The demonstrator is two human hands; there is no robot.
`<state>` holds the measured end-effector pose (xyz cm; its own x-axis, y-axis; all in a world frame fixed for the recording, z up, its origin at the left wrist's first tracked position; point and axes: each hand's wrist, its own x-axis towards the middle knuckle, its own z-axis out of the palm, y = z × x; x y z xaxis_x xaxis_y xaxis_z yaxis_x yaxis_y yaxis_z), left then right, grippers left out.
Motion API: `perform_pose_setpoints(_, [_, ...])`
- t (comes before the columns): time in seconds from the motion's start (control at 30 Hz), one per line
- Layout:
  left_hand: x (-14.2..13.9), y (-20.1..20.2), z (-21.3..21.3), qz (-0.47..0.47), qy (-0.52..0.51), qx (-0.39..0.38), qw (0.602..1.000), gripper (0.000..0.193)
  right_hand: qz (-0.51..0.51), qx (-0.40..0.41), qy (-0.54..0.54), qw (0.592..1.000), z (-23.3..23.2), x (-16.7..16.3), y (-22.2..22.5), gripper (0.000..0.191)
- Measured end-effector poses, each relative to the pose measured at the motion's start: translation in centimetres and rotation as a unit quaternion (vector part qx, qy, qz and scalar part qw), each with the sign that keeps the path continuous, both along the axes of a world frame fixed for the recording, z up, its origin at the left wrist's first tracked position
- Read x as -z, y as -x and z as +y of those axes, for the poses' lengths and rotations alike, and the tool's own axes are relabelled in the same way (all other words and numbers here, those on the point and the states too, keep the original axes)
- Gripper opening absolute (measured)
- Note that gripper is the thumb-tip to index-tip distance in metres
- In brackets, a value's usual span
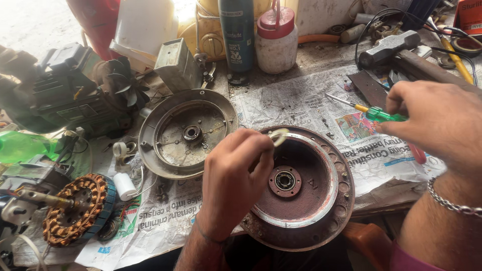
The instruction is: The person uses a screwdriver to pry and remove a bearing seal from a motor end bell, then scrapes out old grease from the bearing housing. The removed seal is placed on the workbench.
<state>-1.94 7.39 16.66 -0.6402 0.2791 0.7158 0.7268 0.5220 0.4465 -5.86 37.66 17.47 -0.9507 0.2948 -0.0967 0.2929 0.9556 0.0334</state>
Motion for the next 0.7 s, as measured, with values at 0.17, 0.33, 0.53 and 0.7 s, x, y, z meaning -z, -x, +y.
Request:
perform_pose_setpoints(0.17, [0.5, -0.8, -0.4, 0.081, 0.023, 0.038, 0.996, 0.012, 0.179, -0.154, 0.083, 0.968, -0.9, -1.1, -1.6, 0.05])
perform_pose_setpoints(0.33, [1.3, -1.3, -0.8, 0.103, 0.056, 0.076, 0.99, 0.024, 0.168, -0.431, 0.303, 0.833, -2.8, -0.6, -3.2, 0.076])
perform_pose_setpoints(0.53, [2.0, -1.8, -1.0, 0.09, 0.039, 0.103, 0.99, 0.029, 0.123, -0.463, 0.282, 0.831, -6.0, -1.2, -3.4, 0.076])
perform_pose_setpoints(0.7, [1.9, -1.5, -0.6, 0.053, 0.028, 0.07, 0.996, 0.024, 0.193, -0.401, 0.227, 0.866, -7.2, -2.6, -2.8, 0.057])
